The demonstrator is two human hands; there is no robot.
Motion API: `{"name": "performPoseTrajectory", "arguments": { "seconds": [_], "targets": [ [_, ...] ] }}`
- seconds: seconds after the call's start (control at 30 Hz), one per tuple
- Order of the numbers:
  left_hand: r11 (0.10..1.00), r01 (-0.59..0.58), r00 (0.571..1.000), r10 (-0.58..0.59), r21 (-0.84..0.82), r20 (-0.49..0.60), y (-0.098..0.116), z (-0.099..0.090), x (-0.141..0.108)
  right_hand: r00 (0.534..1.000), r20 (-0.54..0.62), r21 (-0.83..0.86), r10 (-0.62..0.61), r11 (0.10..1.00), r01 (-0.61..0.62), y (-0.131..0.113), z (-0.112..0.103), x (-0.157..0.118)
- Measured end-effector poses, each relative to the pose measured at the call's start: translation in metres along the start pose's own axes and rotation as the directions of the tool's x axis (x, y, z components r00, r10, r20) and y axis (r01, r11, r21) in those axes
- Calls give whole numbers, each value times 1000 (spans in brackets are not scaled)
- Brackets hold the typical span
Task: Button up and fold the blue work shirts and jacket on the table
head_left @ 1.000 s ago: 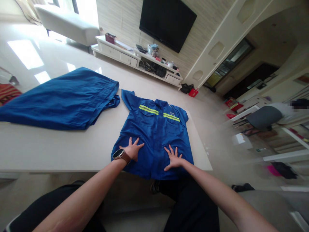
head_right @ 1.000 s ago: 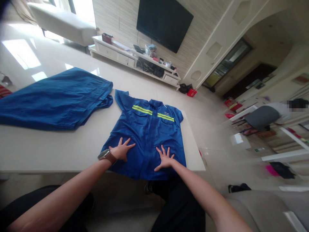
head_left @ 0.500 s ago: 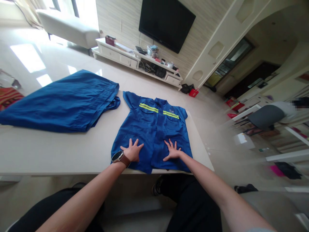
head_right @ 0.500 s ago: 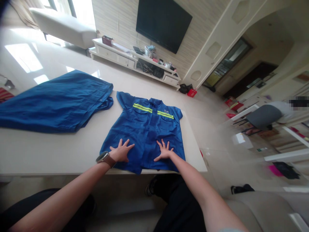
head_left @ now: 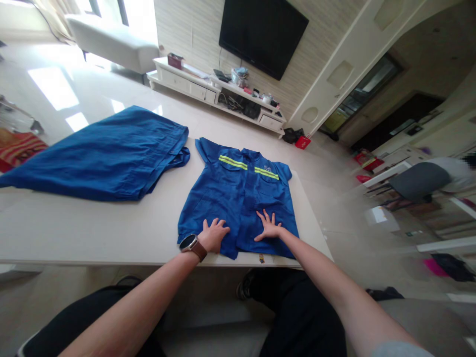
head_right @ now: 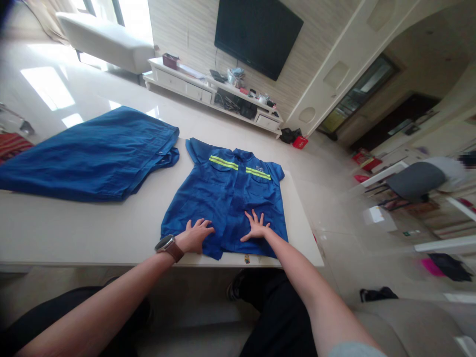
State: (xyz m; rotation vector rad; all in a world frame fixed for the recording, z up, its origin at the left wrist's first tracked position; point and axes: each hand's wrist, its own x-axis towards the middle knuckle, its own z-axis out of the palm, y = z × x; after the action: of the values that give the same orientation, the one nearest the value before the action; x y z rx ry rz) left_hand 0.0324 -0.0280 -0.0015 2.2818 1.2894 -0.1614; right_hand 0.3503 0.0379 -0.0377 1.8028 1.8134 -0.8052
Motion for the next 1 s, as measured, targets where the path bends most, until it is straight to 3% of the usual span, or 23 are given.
{"name": "performPoseTrajectory", "arguments": {
  "seconds": [0.3, 0.37, 0.43, 0.53, 0.6, 0.7, 0.77, 0.83, 0.93, 1.0],
  "targets": [
    [984, -172, 981, 176, 54, -83, 18, 12, -1, 998, -63, 18, -3, 1000, 4, -11, -6, -16],
    [980, -188, 976, 194, 68, -99, 19, 14, -1, 981, -162, -46, -102, 994, 96, -24, -7, -30],
    [974, -212, 969, 220, 81, -111, 20, 15, -2, 922, -238, -153, -307, 949, 276, -42, -4, -46],
    [964, -252, 957, 262, 89, -128, 19, 18, -2, 819, -181, -254, -545, 830, 497, -74, 10, -63],
    [960, -267, 952, 275, 80, -135, 17, 20, -2, 808, -143, -278, -571, 807, 521, -93, 20, -66],
    [963, -256, 952, 266, 83, -152, 16, 25, 0, 803, -224, -261, -553, 828, 497, -102, 20, -67],
    [962, -252, 950, 266, 102, -166, 16, 30, 1, 768, -363, -158, -528, 847, 507, -88, 7, -70],
    [959, -259, 943, 277, 119, -182, 17, 33, 1, 711, -568, 2, -415, 863, 506, -54, -12, -80],
    [954, -272, 934, 294, 126, -205, 17, 37, 2, 562, -827, 286, -10, 854, 435, 24, -33, -108],
    [954, -273, 932, 294, 122, -212, 18, 37, 3, 460, -827, 497, 322, 801, 334, 78, -30, -134]
  ]
}}
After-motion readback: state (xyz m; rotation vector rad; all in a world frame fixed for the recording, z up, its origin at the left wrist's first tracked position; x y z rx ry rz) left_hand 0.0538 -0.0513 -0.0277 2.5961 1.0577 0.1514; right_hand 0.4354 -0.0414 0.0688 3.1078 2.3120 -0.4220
